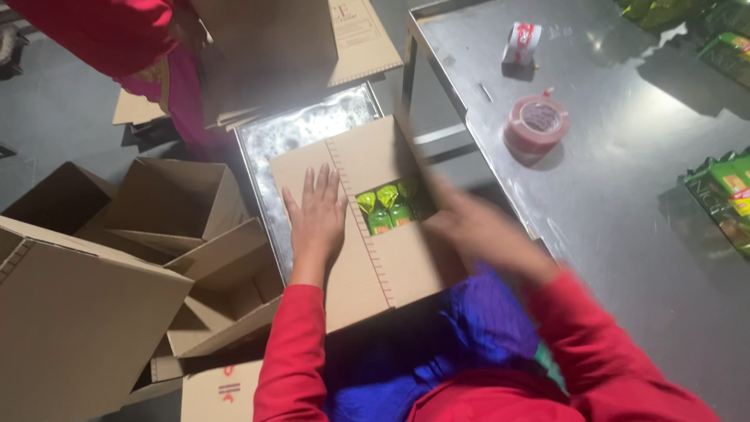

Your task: The person seals cardboard boxes with tape and then places stacks of green snack packages into another box.

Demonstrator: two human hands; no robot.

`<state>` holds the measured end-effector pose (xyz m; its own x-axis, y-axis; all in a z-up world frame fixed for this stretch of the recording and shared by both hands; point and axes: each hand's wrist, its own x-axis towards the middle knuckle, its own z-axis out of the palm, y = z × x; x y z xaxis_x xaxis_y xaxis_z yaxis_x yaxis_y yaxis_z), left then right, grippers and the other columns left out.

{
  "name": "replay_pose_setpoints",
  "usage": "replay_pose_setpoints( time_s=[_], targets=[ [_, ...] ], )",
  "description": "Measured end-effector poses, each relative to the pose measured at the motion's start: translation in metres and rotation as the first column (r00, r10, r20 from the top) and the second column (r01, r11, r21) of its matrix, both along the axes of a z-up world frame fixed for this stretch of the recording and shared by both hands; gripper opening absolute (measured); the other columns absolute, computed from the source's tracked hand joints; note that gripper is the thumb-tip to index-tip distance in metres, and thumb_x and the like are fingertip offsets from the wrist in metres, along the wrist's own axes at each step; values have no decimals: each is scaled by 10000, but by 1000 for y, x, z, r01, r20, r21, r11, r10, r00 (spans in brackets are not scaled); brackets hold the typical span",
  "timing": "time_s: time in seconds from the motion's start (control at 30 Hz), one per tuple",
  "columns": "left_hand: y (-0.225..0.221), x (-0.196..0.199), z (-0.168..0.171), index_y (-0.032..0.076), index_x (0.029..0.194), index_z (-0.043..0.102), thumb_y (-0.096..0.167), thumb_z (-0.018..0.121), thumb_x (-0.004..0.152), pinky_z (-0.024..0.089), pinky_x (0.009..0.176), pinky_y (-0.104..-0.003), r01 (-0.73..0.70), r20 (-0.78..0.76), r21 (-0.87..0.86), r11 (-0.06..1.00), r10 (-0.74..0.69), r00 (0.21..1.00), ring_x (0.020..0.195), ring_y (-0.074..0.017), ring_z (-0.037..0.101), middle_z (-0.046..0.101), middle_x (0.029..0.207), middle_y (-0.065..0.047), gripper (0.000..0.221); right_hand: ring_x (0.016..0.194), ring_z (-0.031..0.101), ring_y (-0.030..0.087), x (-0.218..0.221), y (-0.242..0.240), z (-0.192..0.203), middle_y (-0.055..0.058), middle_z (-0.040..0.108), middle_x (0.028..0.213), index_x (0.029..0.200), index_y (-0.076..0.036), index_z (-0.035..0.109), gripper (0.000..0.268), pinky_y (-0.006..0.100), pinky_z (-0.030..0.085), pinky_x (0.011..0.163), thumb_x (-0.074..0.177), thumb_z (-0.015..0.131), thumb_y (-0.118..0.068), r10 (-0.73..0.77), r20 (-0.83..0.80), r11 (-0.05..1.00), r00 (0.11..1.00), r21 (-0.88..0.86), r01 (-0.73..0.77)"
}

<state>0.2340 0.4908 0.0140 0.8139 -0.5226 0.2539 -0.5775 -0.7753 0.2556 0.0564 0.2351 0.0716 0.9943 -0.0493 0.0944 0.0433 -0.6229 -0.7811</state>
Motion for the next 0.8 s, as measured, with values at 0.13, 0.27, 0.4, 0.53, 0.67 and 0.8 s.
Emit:
replay_pose_setpoints(
  time_s=[0.13, 0.27, 0.4, 0.53, 0.67, 0.8],
  targets=[
    [5, -5, -7, 150, 1561, 407, 360, 388, 1069, 52, 1215, -632, 18, 37, -19, 1000, -17, 999, 1551, -268, 217, 332, 1658, -53, 535, 1548, 61, 471, 28, 130, -54, 364, 128, 1633, 1535, 121, 209, 1027, 598, 72, 1220, 902, 636, -566, 68, 23, 881, 997, -470, -49],
    [-23, 47, -12, 165, 1403, 545, 423, 491, 1034, 151, 1289, -607, -125, -127, 98, 987, 137, 982, 1501, -256, 367, 488, 1524, -66, 453, 1538, 113, 457, 31, 136, -62, 356, 186, 1617, 1493, 120, 322, 995, 657, 87, 1179, 896, 579, -633, 66, 37, 822, 997, -568, -33],
    [-70, 124, -32, 12, 1364, 603, 514, 556, 1029, 243, 1136, -656, 74, 316, -101, 992, -38, 948, 1301, -396, 523, 621, 1349, -235, 604, 1516, 172, 452, 39, 117, -81, 327, 243, 1601, 1506, 99, 364, 990, 649, 160, 1173, 871, 603, -621, 9, 35, 808, 999, -590, 13],
    [-72, 118, -25, 42, 1251, 713, 500, 528, 1061, 401, 1023, -558, 1, 162, -15, 1000, 1, 987, 1122, -405, 630, 712, 1149, -218, 529, 1517, 372, 416, 72, -3, -86, 207, 437, 1609, 1516, 11, 458, 782, 571, 352, 1140, 911, 675, -434, -139, 464, 838, 875, -416, 354],
    [-71, 108, -15, 58, 1227, 733, 488, 524, 1072, 406, 1001, -542, -14, 183, -3, 1000, 14, 983, 1086, -389, 637, 717, 1119, -196, 503, 1103, 599, 408, 102, -151, -74, 244, 639, 1139, 1274, 50, 545, 718, 533, 300, 1109, 769, 810, -386, -584, 492, 484, 646, -428, 763],
    [-70, 107, -13, 68, 1235, 731, 502, 512, 1101, 409, 1022, -532, -28, 193, 6, 1000, 27, 981, 1099, -374, 641, 715, 1130, -187, 504, 1003, 723, 315, 89, -169, -54, 137, 747, 974, 1034, -110, 715, 345, 524, 363, 1154, 799, 786, -353, -576, 238, 606, 782, -517, 604]
  ],
)
